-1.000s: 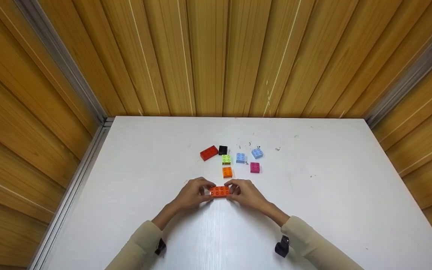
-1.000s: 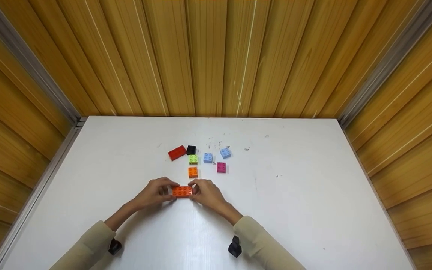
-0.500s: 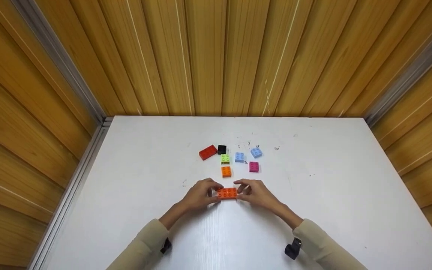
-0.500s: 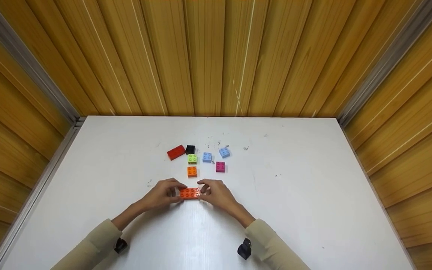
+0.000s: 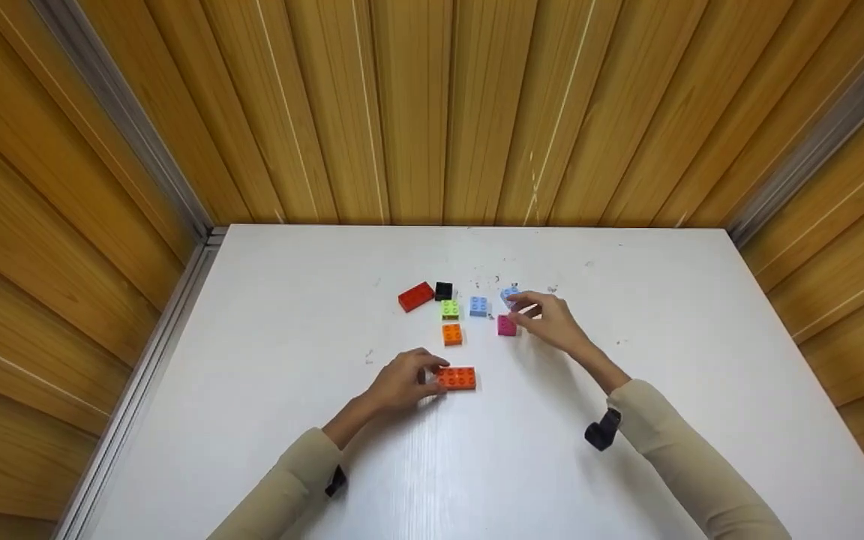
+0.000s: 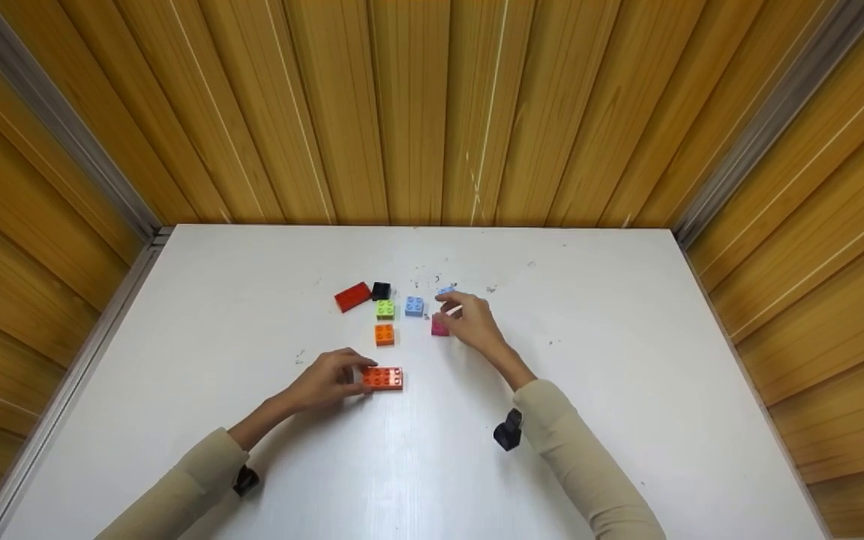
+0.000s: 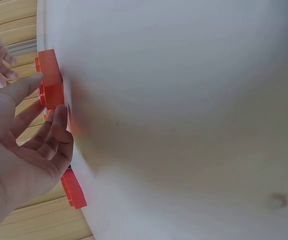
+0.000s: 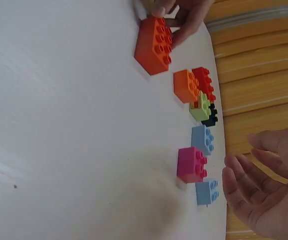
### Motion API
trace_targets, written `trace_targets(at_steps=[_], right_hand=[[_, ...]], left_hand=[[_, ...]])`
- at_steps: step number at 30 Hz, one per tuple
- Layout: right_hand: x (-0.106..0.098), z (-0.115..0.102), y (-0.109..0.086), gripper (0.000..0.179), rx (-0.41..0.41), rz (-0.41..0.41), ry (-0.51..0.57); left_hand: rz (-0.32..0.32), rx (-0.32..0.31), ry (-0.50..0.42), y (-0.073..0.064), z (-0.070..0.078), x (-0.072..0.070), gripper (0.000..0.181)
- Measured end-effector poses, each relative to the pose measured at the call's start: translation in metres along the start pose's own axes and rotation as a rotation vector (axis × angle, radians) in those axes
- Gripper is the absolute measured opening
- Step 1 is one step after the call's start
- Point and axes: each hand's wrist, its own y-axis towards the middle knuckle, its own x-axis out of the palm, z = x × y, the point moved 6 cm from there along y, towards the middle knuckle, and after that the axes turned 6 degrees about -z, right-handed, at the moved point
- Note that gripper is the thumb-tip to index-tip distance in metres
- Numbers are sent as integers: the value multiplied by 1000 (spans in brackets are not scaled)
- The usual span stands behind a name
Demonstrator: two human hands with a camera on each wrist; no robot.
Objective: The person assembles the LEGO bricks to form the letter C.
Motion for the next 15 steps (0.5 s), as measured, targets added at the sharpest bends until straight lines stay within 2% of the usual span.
trace_targets(at_steps=[4,10,15], right_hand=[[-8,16,15,36,14,62,23],[-1,43,31,42,45,96,35],[8,54,37,45,-2,93,5]], left_hand=[[9,-1,12,3,1,-2,35],[14,-11,10,5,-2,0,34],[9,-11,11,4,-4,3,33]])
